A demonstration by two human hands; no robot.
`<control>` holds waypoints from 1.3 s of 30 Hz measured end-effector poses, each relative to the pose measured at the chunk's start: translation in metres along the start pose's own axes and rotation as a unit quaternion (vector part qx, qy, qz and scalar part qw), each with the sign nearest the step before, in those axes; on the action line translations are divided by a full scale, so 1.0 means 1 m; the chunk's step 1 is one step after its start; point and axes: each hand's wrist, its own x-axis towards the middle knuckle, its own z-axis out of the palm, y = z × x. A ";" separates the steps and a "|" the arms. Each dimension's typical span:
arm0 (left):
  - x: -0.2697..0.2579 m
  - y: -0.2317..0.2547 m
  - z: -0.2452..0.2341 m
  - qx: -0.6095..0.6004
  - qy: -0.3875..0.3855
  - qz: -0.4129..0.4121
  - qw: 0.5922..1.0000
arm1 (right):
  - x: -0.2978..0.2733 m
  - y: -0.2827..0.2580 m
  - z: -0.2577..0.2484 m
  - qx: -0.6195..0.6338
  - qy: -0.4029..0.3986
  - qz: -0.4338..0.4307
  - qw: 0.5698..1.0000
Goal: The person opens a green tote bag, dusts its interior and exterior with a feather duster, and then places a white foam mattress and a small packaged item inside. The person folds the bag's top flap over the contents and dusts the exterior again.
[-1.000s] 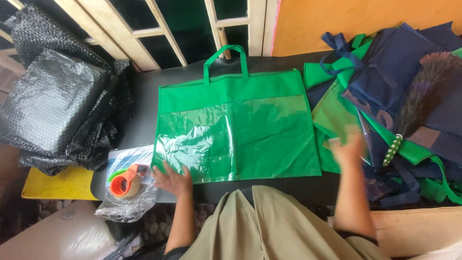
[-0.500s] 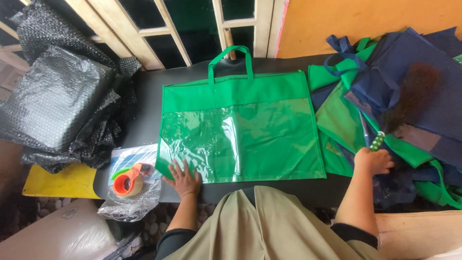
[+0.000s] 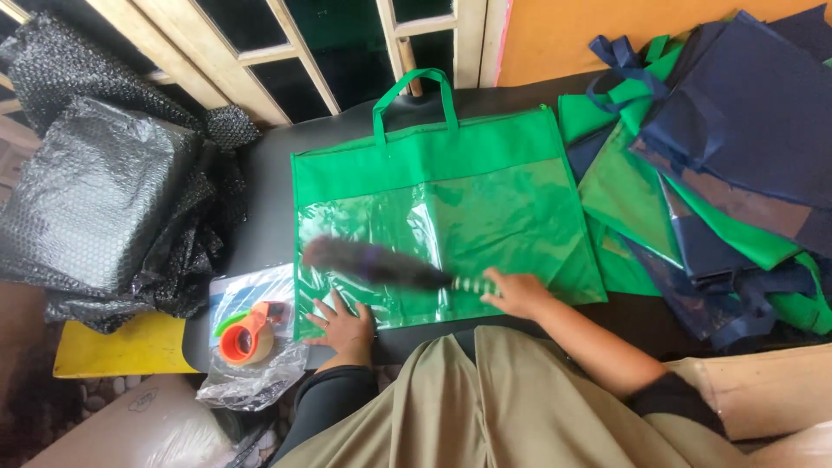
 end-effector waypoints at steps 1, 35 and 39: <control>0.002 0.000 0.005 0.001 0.000 0.002 1.000 | 0.003 -0.009 -0.004 0.002 0.001 0.002 1.000; -0.005 0.004 -0.013 -0.021 -0.009 -0.011 1.000 | 0.103 -0.046 -0.085 -0.011 0.061 0.084 0.995; -0.004 0.003 -0.005 -0.015 -0.004 -0.014 1.000 | 0.073 -0.040 -0.047 -0.109 -0.010 -0.042 0.993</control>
